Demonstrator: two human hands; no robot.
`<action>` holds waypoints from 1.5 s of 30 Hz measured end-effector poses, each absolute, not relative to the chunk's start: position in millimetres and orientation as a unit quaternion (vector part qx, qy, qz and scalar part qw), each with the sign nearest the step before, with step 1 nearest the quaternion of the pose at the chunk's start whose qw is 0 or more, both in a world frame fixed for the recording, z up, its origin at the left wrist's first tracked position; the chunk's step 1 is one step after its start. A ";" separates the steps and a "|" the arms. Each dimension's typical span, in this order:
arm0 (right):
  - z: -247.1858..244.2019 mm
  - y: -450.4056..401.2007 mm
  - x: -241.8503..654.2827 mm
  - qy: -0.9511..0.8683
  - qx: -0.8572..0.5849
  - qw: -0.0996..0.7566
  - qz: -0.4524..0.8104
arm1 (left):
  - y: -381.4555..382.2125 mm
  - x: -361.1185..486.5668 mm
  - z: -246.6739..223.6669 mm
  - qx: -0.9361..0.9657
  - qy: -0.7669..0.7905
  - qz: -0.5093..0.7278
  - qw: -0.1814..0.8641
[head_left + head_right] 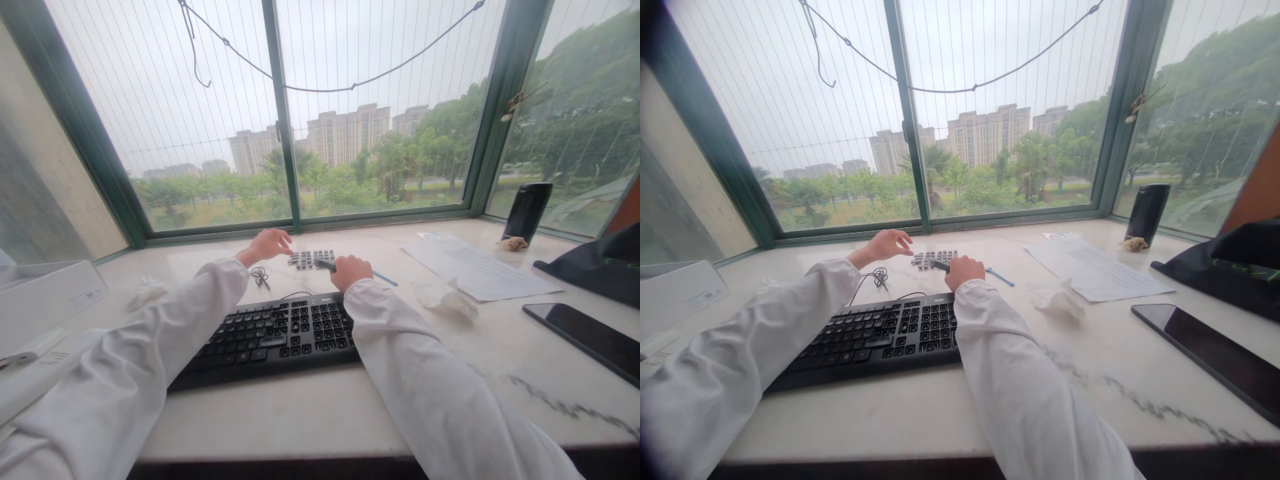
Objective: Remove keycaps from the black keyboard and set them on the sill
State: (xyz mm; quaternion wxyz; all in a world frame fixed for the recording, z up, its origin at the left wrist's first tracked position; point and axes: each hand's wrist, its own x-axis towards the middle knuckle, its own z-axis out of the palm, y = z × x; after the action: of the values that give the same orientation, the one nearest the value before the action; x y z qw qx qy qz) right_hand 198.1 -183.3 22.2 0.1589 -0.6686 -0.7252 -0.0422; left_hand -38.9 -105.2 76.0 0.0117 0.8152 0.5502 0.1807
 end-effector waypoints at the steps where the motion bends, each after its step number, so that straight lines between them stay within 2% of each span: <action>1: 22.1 -182.6 198.2 -0.724 -0.667 0.174 -0.037 | -120.8 -38.6 81.2 0.829 0.522 0.199 0.011; 3: 23.0 -183.0 196.3 -0.714 -0.661 0.230 -0.002 | -157.6 -38.8 87.6 0.859 0.464 0.218 0.017; 5: 26.7 -187.6 189.4 -0.694 -0.639 0.324 0.073 | -197.9 -40.8 87.2 0.884 0.415 0.213 0.037; 9: 39.3 -214.1 157.2 -0.567 -0.534 0.545 0.312 | -264.7 -50.0 67.3 0.908 0.373 0.179 0.067; 11: 42.2 -232.1 136.5 -0.469 -0.456 0.607 0.452 | -283.0 -55.3 53.6 0.916 0.354 0.171 0.076; 13: 39.6 -248.0 117.8 -0.422 -0.385 0.630 0.526 | -291.5 -59.9 42.0 0.916 0.352 0.179 0.066; 15: 32.4 -259.2 104.0 -0.397 -0.357 0.643 0.549 | -293.9 -63.5 34.1 0.917 0.348 0.188 0.056; 22: 12.9 -278.5 87.9 -0.389 -0.365 0.683 0.499 | -295.6 -69.0 20.9 0.922 0.315 0.220 0.053; 27: 12.7 -284.6 84.7 -0.395 -0.402 0.674 0.478 | -296.0 -67.7 15.5 0.911 0.329 0.241 0.068; 31: 20.0 -278.5 91.7 -0.428 -0.423 0.640 0.477 | -295.1 -67.9 17.6 0.907 0.338 0.247 0.034; 33: 27.1 -272.0 102.9 -0.519 -0.441 0.572 0.457 | -294.4 -69.9 19.6 0.911 0.332 0.244 0.002; 37: 38.8 -258.3 131.5 -0.767 -0.443 0.315 0.340 | -292.7 -76.5 22.9 0.920 0.310 0.232 -0.056; 39: 39.6 -253.3 141.2 -0.808 -0.432 0.234 0.325 | -292.2 -79.5 23.8 0.924 0.304 0.221 -0.075; 45: 28.6 -249.7 143.0 -0.823 -0.430 0.192 0.319 | -291.4 -81.7 24.0 0.934 0.288 0.191 -0.093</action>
State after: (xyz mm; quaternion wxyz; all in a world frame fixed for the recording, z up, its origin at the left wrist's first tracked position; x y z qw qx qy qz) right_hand 143.0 -249.7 28.6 0.1925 -0.4297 -0.8227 0.3187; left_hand -81.7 -291.4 24.0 -0.0933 0.9337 0.2884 0.1905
